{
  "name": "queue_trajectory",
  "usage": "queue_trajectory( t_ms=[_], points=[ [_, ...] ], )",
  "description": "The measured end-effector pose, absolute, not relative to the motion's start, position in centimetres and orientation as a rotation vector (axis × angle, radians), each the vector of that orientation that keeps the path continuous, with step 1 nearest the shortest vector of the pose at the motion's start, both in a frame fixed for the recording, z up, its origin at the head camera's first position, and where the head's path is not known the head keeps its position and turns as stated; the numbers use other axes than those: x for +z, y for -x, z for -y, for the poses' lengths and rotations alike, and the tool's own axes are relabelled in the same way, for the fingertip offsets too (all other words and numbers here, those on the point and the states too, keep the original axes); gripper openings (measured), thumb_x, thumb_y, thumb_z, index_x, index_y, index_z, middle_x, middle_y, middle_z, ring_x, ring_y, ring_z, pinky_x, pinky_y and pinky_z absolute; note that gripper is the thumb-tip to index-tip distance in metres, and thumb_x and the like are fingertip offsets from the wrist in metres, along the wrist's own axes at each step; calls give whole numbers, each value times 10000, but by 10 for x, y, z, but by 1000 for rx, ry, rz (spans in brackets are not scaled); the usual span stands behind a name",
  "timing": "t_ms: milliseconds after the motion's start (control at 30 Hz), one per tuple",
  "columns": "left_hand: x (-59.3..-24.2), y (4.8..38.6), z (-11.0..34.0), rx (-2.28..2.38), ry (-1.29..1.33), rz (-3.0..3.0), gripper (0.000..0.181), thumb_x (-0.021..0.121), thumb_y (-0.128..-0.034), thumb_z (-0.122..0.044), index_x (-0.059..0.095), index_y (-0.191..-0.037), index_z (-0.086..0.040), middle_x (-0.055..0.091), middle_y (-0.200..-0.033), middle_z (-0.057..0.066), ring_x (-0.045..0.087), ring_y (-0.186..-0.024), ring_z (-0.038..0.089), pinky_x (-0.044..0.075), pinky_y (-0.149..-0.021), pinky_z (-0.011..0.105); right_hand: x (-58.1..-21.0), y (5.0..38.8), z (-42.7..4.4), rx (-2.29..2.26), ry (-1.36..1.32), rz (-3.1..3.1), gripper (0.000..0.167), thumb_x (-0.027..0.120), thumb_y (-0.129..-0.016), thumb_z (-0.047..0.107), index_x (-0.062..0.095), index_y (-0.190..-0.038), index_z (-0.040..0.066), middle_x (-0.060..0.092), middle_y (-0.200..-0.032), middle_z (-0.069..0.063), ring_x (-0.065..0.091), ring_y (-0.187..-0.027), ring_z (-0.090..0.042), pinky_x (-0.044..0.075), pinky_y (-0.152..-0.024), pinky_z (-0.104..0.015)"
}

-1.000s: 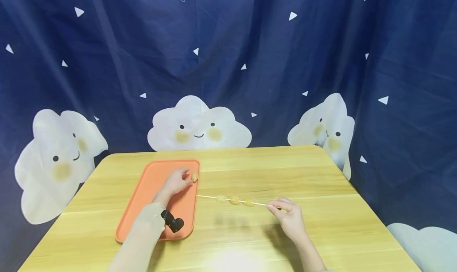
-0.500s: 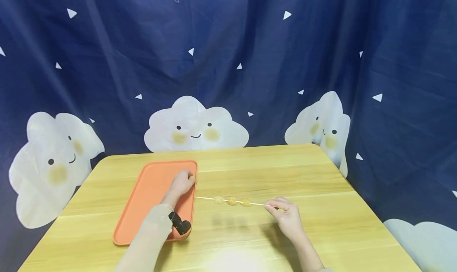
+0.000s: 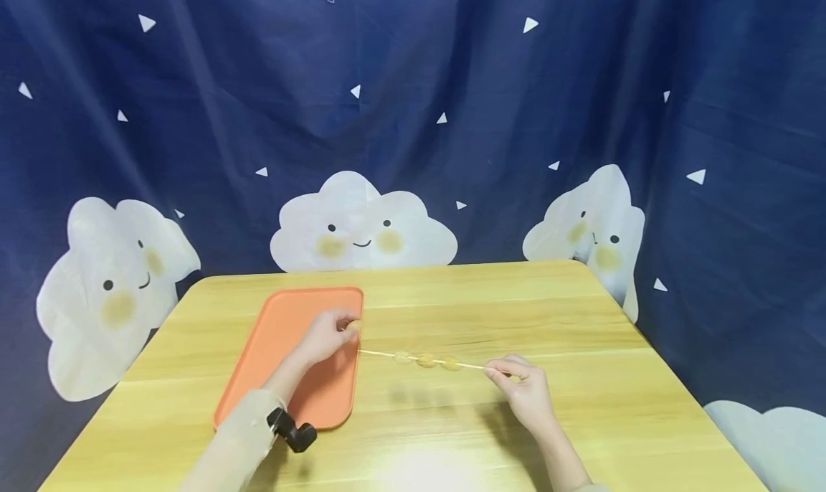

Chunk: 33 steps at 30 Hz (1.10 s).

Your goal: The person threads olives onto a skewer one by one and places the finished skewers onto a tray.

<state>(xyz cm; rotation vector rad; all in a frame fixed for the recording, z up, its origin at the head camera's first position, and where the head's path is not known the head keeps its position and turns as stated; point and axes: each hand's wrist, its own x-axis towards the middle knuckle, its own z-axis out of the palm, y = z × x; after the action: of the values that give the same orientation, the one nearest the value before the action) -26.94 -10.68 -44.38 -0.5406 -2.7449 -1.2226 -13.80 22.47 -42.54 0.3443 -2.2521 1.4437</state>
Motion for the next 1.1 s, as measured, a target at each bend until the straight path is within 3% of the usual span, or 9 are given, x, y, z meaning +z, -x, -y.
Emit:
queue_trajectory(
  t_ms=[500, 767, 1100],
  points=[
    [-415, 215, 100, -1219, 805, 2573, 257, 682, -806, -55, 654, -1060, -67, 611, -967, -16, 564, -826, 133, 490, -758, 277, -449, 146, -244, 1479, -344, 2191, 112, 675, -750, -110, 710, -791, -12, 647, -742, -22, 556, -725, -54, 434, -625, -215],
    [-419, 209, 106, -1252, 868, 2513, 221, 682, -778, 14, 656, -992, -36, 584, -917, -18, 565, -806, 136, 496, -739, 266, -446, 142, -248, 1464, -342, 2162, 142, 677, -742, -121, 714, -785, 9, 640, -741, 29, 558, -720, -53, 437, -631, -199],
    [-419, 207, 108, -1284, 758, 2570, 268, 705, -761, -15, 666, -1007, -113, 587, -932, -68, 550, -857, 117, 488, -775, 315, -447, 146, -247, 1489, -346, 2172, 137, 672, -747, -122, 712, -789, 2, 644, -744, 31, 565, -731, -57, 431, -656, -196]
  ],
)
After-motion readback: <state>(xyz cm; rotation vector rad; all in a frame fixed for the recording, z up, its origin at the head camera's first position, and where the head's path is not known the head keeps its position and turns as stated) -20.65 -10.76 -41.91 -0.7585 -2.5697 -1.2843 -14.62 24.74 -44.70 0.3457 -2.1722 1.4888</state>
